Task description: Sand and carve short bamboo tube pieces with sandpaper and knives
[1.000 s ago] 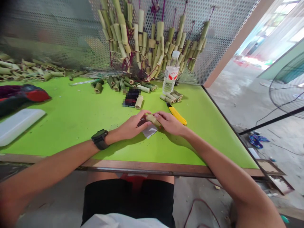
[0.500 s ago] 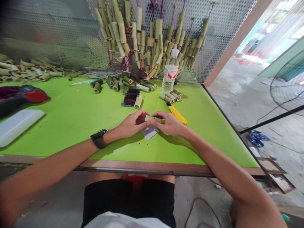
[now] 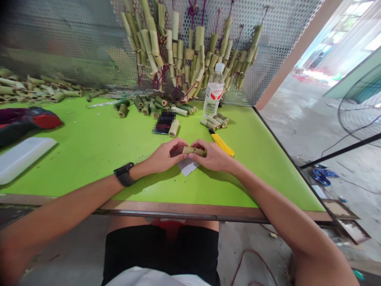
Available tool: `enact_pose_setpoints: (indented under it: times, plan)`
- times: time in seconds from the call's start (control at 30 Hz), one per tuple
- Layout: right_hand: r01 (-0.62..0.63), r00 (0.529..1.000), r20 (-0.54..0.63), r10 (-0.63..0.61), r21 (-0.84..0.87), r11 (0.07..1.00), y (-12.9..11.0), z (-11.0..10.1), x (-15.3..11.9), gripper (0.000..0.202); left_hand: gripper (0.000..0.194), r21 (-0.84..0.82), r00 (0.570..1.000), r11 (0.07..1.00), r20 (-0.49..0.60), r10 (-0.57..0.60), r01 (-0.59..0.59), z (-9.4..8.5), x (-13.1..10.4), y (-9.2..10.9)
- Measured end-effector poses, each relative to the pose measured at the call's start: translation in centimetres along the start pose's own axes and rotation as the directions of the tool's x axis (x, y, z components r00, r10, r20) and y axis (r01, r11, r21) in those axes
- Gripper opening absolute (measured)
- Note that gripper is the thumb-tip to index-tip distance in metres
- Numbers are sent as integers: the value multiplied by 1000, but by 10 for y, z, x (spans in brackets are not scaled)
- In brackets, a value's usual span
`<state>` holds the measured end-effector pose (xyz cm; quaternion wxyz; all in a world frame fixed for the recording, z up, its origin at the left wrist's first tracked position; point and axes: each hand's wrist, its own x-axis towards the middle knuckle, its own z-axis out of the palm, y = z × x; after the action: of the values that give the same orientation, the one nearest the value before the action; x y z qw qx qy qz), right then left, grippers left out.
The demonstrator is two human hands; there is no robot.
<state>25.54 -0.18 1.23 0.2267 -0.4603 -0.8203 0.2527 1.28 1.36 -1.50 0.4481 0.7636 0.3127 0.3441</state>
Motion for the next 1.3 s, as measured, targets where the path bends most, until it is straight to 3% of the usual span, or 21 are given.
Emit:
enact_pose_setpoints:
  times: [0.1,0.47,0.73,1.03,1.3]
  plan:
    - [0,1000,28,1,-41,999,0,-1,0,35,36,-18,1000,1000,12,4,-4,0,0,0]
    - [43,992,-115,-50,-58,997,7,0,1,31,41,-16,999,999,4,-38,38,1,0,-3]
    - [-32,999,-37,28,-100,994,1,-1,0,33,39,-62,1000,998,5,-24,25,0,1,-7]
    - [142,973,-173,-150,-58,988,-4,-2,-1,36,42,-33,1000,999,9,-6,6,3,1,-6]
    - [263,945,-193,-263,-30,964,-6,1,-2,28,50,-61,998,998,57,8,-5,2,0,-2]
